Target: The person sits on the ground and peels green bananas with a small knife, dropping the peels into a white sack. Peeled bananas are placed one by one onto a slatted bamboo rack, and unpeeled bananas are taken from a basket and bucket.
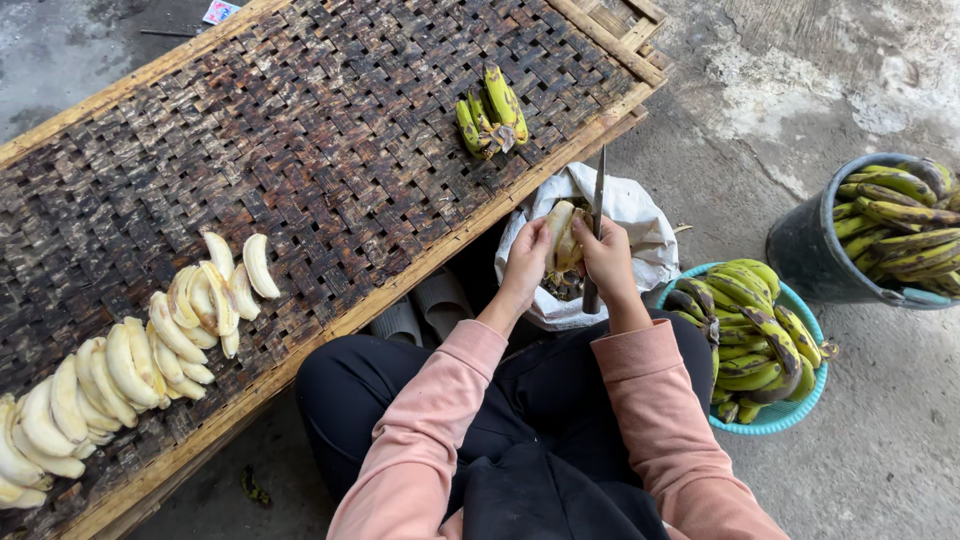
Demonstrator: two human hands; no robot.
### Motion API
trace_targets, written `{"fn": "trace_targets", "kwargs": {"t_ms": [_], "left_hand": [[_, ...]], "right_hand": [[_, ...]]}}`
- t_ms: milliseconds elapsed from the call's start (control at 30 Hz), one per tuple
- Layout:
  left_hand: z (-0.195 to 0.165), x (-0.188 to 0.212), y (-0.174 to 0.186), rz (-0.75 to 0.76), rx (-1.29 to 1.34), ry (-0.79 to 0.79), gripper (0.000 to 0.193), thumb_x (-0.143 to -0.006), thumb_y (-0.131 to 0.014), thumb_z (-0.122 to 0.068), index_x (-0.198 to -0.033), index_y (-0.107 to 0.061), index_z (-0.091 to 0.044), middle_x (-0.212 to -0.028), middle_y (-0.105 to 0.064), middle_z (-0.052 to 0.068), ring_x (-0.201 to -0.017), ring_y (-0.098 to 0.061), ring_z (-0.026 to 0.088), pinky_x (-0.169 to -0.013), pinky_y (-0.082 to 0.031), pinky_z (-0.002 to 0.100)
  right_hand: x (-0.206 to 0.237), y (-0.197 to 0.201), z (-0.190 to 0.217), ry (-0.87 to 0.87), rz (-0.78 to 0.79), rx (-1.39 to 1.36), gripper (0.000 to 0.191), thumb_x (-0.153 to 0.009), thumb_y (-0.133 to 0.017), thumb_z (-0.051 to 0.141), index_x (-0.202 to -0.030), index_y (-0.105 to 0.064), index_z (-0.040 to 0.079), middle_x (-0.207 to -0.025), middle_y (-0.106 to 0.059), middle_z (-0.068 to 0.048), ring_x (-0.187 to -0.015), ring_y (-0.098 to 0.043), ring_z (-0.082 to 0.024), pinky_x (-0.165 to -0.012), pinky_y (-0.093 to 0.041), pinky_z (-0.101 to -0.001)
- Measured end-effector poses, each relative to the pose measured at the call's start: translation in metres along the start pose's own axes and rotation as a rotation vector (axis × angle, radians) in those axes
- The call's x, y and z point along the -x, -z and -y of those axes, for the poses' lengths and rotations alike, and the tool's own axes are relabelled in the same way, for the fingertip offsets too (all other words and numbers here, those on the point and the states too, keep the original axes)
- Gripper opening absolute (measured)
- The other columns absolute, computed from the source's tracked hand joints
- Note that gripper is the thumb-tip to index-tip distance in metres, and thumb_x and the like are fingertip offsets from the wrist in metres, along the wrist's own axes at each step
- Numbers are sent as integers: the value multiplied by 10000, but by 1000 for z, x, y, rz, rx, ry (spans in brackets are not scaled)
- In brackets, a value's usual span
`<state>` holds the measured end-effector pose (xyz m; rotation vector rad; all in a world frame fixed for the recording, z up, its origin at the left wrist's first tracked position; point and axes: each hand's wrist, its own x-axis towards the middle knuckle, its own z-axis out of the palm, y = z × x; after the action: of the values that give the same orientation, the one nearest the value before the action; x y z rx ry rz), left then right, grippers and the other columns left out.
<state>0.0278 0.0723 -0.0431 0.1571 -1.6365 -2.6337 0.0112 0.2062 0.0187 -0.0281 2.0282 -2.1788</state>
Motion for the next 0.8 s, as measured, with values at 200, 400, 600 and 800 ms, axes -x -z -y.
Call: {"fn": "trace_targets", "kwargs": {"t_ms": [200,400,600,800], "left_hand": [[13,-9,11,5,-87,-43,366,-1027,-640,-232,-1296,-557,2,-1131,-675,67,-1004,-636,124,-870,-539,261],[-4,-19,19,-141,217,185,294,-1081,-445,-279,-1240,-532,-48,-1075,-671,103,-835,-627,152,-674,-560,293],[-31,-18,36,51,342,319,321,-1113,-496,-246,-1211,-595,43,-1046,-691,149,-892,-715,195,-740,-614,277],[-29,-10,23,241,147,535,329,-1040,-596,-277,-1256,-645,-35,-1021,-723,40,-803,-671,84,-648,-551,194]], "right_hand": [[0,2,5,-3,-42,21,222,-1047,-622,209,-928,-656,24,-651,-589,14,-443,-474,-59,-391,-347,-245],[-10,20,-4,-41,-174,-3,216,-1033,-633,216,-968,-664,12,-659,-606,16,-445,-480,-61,-388,-358,-242],[-10,31,8,142,-82,320,354,-963,-722,184,-1249,-616,7,-962,-664,17,-579,-512,-8,-465,-407,-190],[-5,30,29,-32,150,1,375,-979,-705,163,-1314,-632,11,-1053,-704,-37,-606,-543,-18,-473,-416,-200]]}}
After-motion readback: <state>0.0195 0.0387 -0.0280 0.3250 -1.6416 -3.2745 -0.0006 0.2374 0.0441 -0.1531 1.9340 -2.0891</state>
